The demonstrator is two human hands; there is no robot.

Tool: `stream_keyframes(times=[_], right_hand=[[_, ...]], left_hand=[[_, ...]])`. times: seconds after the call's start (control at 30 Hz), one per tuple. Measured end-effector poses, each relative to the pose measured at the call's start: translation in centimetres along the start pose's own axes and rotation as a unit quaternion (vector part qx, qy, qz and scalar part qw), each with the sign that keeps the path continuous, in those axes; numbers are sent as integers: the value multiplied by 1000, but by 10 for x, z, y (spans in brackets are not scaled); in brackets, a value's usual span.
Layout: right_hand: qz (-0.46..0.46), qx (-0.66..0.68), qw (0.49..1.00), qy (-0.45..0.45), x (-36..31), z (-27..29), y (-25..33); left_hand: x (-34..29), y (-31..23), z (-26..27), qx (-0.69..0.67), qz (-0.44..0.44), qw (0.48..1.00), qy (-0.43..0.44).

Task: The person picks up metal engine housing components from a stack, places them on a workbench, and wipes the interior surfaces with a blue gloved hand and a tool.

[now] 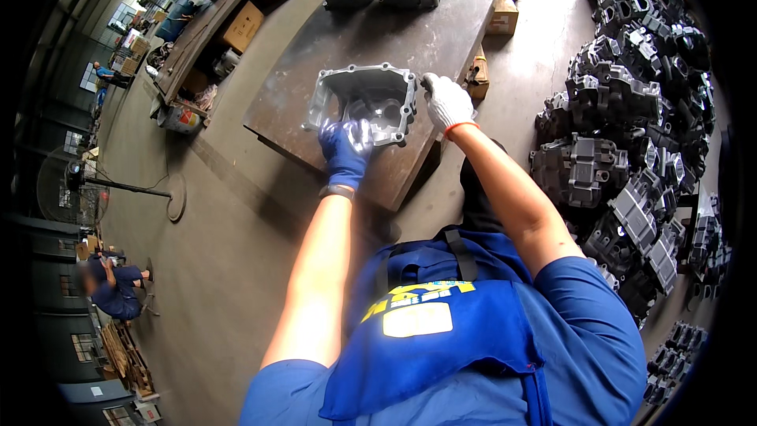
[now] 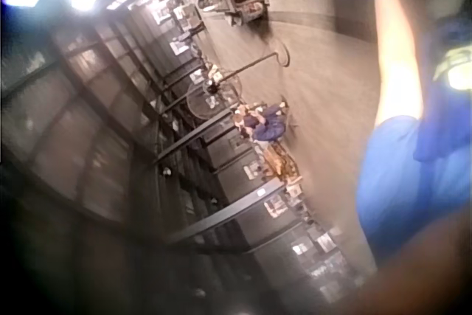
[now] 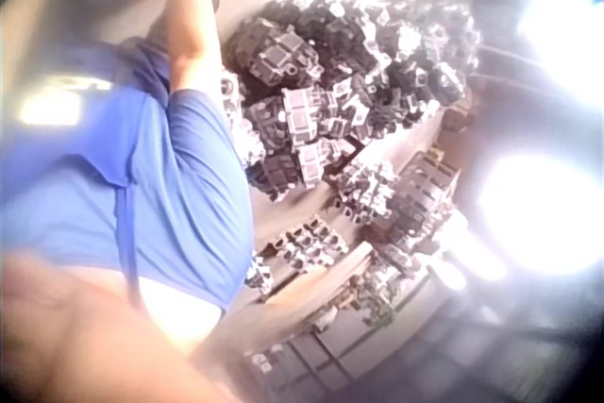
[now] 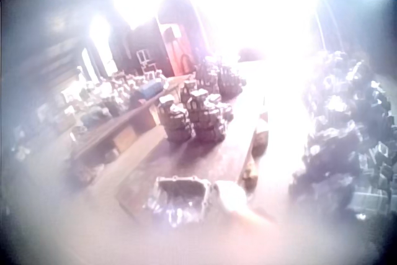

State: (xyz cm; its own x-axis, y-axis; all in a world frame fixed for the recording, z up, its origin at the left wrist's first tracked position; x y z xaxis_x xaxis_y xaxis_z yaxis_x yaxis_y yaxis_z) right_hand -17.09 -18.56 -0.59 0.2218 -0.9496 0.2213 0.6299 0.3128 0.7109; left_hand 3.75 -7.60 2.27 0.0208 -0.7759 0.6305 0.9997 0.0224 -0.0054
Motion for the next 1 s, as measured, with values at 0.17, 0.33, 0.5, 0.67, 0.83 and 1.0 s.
stream_keyframes(times=[0.17,0.33,0.5,0.67,0.83,1.0], right_hand=[[26,-114,993,5,-4,4,26],[74,-80,993,53,-16,4,20],[68,-21,997,39,-16,8,12],[71,-27,996,35,-17,0,7],[59,-44,997,29,-23,-5,13],[44,-63,997,-4,-33,-9,20]], left_hand=[[-1,-1,2,16,12,999,-28],[-4,8,-6,-2,29,1000,-10],[-5,10,-11,7,16,999,-28],[-6,12,-14,3,23,1000,-11],[-6,9,-12,8,17,1000,-7],[-6,16,-15,9,6,1000,-25]])
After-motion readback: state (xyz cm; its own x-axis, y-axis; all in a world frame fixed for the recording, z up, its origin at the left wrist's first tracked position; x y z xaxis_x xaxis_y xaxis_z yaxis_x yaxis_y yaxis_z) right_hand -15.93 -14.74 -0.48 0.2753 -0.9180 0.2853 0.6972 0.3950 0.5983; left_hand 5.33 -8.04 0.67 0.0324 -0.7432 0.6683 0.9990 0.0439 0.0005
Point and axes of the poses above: each hand's wrist, its own x-axis towards the middle knuckle, its own z-axis out of the back of the hand, y = z × x, the point moved 7 cm from there along x, towards the middle knuckle, and after that the axes turned 15 degrees about x, right-handed, at the moved point
